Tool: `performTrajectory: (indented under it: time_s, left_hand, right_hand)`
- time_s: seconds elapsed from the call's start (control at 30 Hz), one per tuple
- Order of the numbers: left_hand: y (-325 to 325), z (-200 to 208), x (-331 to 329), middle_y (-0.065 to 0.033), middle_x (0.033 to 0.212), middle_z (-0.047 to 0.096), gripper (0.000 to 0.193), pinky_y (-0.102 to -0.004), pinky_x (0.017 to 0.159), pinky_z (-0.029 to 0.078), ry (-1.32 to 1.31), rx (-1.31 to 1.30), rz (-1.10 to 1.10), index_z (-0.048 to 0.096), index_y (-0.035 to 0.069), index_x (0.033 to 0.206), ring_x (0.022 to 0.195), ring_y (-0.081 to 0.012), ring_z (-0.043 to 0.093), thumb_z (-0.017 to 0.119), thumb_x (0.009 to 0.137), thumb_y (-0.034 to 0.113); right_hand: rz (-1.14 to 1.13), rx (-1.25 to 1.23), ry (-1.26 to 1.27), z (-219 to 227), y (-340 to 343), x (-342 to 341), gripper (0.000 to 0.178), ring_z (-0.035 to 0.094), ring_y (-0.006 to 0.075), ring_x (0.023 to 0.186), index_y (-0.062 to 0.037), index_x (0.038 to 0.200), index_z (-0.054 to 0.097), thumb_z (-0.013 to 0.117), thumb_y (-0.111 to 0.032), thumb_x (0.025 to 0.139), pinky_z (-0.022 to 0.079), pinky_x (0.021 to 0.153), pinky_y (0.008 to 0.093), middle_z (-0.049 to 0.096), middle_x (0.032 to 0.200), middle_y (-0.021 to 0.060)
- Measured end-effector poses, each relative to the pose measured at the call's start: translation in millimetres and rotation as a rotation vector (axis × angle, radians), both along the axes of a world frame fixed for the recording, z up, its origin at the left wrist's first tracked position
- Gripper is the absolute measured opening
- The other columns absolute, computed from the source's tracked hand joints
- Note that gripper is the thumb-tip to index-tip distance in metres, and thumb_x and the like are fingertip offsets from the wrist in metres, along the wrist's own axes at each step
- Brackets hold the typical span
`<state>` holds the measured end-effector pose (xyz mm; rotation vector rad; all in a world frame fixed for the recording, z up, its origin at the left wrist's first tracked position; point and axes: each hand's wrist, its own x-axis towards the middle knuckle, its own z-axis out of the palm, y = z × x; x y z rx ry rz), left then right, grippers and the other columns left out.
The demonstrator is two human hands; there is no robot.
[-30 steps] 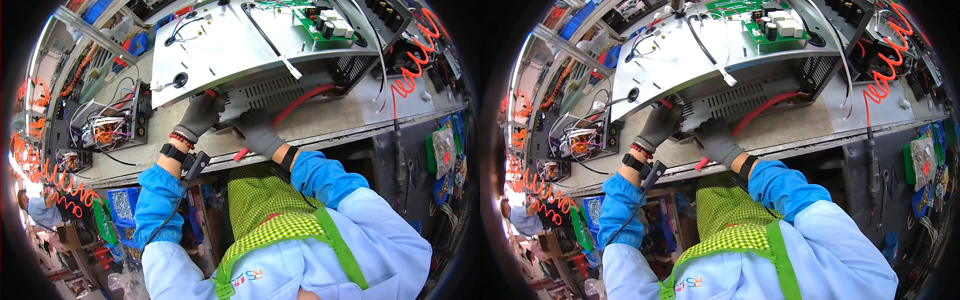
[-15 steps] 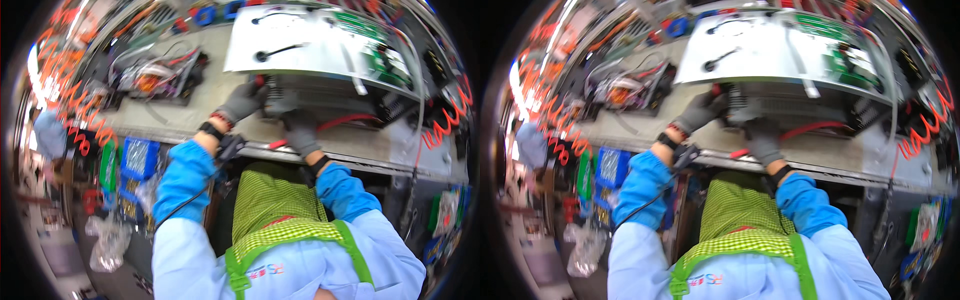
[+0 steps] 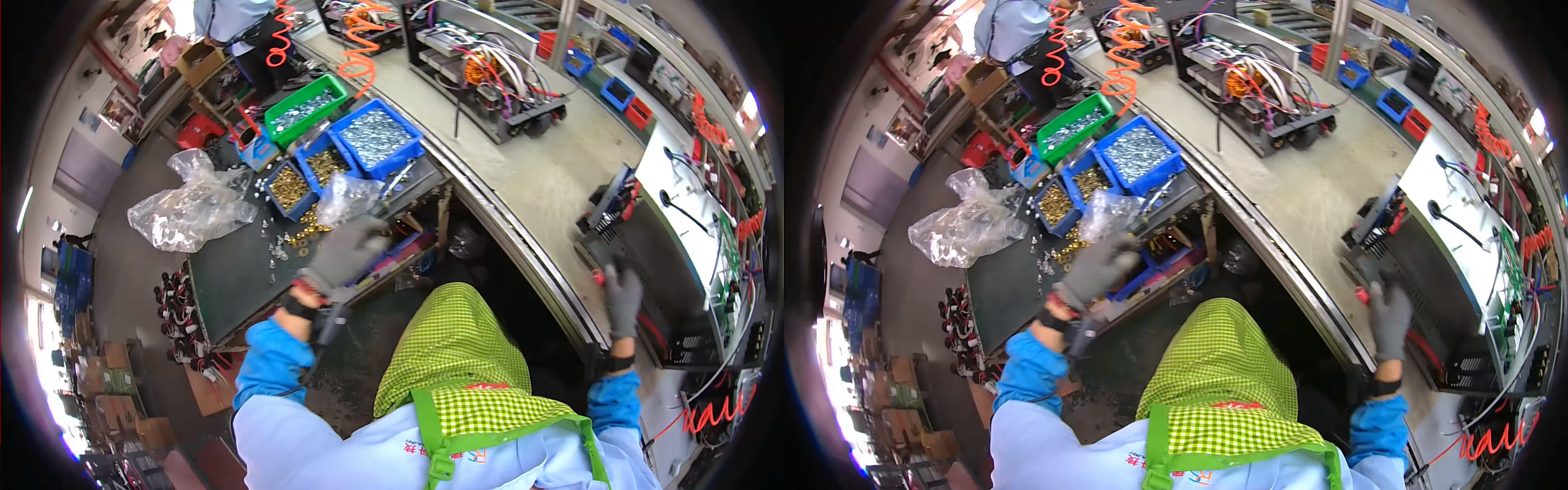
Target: Assembling and wiring components inside an electronic chassis on a factory assembly line.
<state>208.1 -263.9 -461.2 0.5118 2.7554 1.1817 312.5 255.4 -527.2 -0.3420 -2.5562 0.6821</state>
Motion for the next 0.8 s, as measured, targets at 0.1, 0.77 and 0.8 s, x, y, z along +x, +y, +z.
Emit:
performTrajectory:
  time_s: [0.1, 0.77, 0.8]
  left_hand:
    - [-117, -11, -3, -0.0159, 0.099, 0.07, 0.022, -0.0406, 0.082, 0.053, 0.221, -0.274, 0.355, 0.068, 0.008, 0.106, 0.093, -0.035, 0.067, 0.059, 0.089, 0.019]
    - [-190, -67, -35, -0.0189, 0.095, 0.067, 0.02, -0.0467, 0.081, 0.052, 0.127, -0.342, 0.223, 0.062, 0.007, 0.103, 0.091, -0.0399, 0.064, 0.063, 0.087, 0.017]
    - [-189, -67, -31, -0.019, 0.096, 0.068, 0.021, -0.046, 0.081, 0.052, 0.129, -0.227, 0.235, 0.063, 0.007, 0.103, 0.091, -0.0397, 0.064, 0.064, 0.086, 0.019]
  right_hand:
    - [0.183, -0.124, 0.008, 106, -53, 2, 0.026, 0.063, 0.0257, 0.096, 0.0021, 0.111, 0.064, 0.059, -0.011, 0.089, 0.048, 0.087, 0.0343, 0.065, 0.104, 0.0152]
    - [1.313, 0.229, -0.211, 83, -276, -135, 0.02, 0.061, 0.0305, 0.087, -0.0118, 0.101, 0.065, 0.068, -0.024, 0.086, 0.047, 0.078, 0.0419, 0.062, 0.09, 0.0088]
    - [1.314, 0.231, -0.216, 80, -285, -134, 0.02, 0.061, 0.0305, 0.087, -0.0118, 0.101, 0.065, 0.068, -0.024, 0.086, 0.047, 0.078, 0.0419, 0.062, 0.09, 0.0088]
